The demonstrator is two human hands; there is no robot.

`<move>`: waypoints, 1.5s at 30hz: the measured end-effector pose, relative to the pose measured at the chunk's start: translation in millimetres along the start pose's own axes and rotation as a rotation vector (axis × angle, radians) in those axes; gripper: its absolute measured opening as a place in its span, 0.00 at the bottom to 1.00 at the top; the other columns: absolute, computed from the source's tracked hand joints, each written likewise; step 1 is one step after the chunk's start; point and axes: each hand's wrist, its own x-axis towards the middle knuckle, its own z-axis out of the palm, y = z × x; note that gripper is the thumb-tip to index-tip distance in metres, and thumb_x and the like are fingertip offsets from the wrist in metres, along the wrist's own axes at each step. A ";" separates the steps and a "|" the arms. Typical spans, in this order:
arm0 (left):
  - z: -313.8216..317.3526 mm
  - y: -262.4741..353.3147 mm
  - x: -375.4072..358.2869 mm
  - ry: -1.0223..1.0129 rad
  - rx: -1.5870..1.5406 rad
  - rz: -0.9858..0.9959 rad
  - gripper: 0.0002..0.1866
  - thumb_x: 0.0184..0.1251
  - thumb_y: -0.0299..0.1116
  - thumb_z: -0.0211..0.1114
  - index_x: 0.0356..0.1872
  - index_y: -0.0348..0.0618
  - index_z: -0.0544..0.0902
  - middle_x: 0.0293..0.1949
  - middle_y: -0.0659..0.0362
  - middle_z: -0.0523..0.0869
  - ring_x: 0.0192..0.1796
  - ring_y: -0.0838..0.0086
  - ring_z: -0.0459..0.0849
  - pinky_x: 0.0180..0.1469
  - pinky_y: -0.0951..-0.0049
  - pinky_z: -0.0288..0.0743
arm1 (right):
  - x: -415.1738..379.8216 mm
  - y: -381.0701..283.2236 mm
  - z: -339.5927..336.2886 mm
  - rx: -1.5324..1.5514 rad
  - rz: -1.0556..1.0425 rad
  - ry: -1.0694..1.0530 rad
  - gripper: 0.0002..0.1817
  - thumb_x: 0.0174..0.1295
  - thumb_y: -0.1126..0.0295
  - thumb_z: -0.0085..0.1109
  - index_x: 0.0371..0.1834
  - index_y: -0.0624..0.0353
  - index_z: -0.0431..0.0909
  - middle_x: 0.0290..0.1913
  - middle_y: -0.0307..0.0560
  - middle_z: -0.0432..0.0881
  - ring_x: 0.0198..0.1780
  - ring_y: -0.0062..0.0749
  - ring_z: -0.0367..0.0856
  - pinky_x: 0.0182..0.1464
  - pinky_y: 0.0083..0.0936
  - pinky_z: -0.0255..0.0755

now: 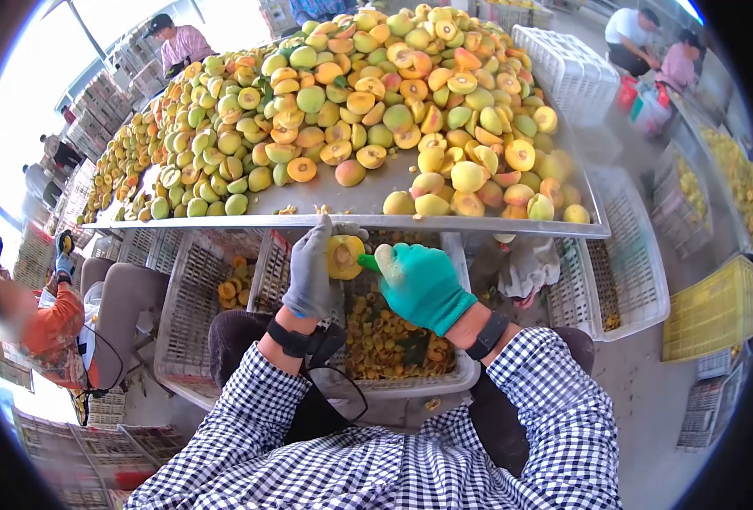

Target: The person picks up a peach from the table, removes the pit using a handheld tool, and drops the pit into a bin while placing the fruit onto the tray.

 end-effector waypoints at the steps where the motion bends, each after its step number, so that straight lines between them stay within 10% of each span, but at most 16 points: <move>1: -0.5 -1.8 0.4 0.029 0.070 0.035 0.24 0.81 0.47 0.53 0.38 0.34 0.86 0.35 0.56 0.88 0.37 0.75 0.84 0.44 0.74 0.78 | -1.8 -1.2 3.9 -0.071 -0.010 -0.038 0.08 0.61 0.66 0.61 0.36 0.57 0.74 0.26 0.47 0.78 0.26 0.41 0.81 0.25 0.37 0.74; 7: -5.1 -7.1 3.6 0.091 0.296 0.128 0.27 0.80 0.48 0.55 0.33 0.32 0.86 0.30 0.53 0.89 0.32 0.72 0.86 0.41 0.74 0.80 | 0.3 -6.0 9.5 -0.300 -0.023 -0.085 0.08 0.66 0.64 0.59 0.34 0.53 0.72 0.23 0.43 0.75 0.22 0.36 0.79 0.21 0.34 0.69; 14: -2.4 -13.7 -0.7 0.073 0.309 0.102 0.26 0.78 0.48 0.58 0.31 0.32 0.86 0.29 0.53 0.88 0.28 0.72 0.86 0.35 0.74 0.80 | -19.7 -15.1 32.2 0.418 0.270 -0.241 0.12 0.64 0.65 0.60 0.39 0.63 0.74 0.31 0.64 0.83 0.34 0.62 0.83 0.33 0.51 0.75; 23: 5.0 -23.4 -13.8 0.181 0.088 0.089 0.27 0.79 0.51 0.55 0.34 0.33 0.84 0.29 0.51 0.88 0.25 0.69 0.86 0.29 0.72 0.81 | -21.9 -24.9 33.3 0.715 0.445 -0.277 0.14 0.63 0.62 0.63 0.41 0.62 0.79 0.34 0.68 0.81 0.41 0.66 0.80 0.40 0.49 0.74; 28: 20.2 -4.7 -20.8 0.062 0.251 0.100 0.25 0.78 0.50 0.58 0.33 0.34 0.84 0.27 0.51 0.87 0.24 0.71 0.85 0.26 0.74 0.80 | -13.9 -40.8 -13.9 1.358 0.735 -0.614 0.12 0.58 0.67 0.68 0.35 0.66 0.80 0.24 0.44 0.77 0.28 0.29 0.74 0.35 0.35 0.72; 31: 30.7 9.8 -32.2 0.003 0.231 -0.042 0.21 0.77 0.42 0.61 0.30 0.32 0.86 0.25 0.55 0.87 0.25 0.77 0.83 0.29 0.78 0.76 | -14.8 -36.8 -24.5 1.389 0.830 -0.801 0.12 0.58 0.67 0.69 0.34 0.67 0.81 0.25 0.44 0.80 0.29 0.25 0.75 0.36 0.32 0.72; 35: 32.8 10.3 -27.8 -0.029 0.377 -0.052 0.22 0.78 0.44 0.59 0.31 0.33 0.87 0.24 0.57 0.86 0.25 0.79 0.81 0.30 0.79 0.74 | -29.8 -31.0 4.3 1.223 0.465 -0.436 0.11 0.58 0.67 0.71 0.35 0.64 0.82 0.24 0.42 0.81 0.28 0.21 0.77 0.33 0.26 0.73; 45: 37.4 0.5 -26.2 -0.102 0.223 -0.071 0.25 0.79 0.48 0.55 0.34 0.32 0.84 0.29 0.50 0.87 0.27 0.69 0.87 0.31 0.73 0.82 | -29.3 -31.0 -19.3 2.214 0.977 -0.964 0.11 0.66 0.69 0.64 0.26 0.57 0.75 0.15 0.31 0.63 0.11 0.18 0.56 0.12 0.22 0.52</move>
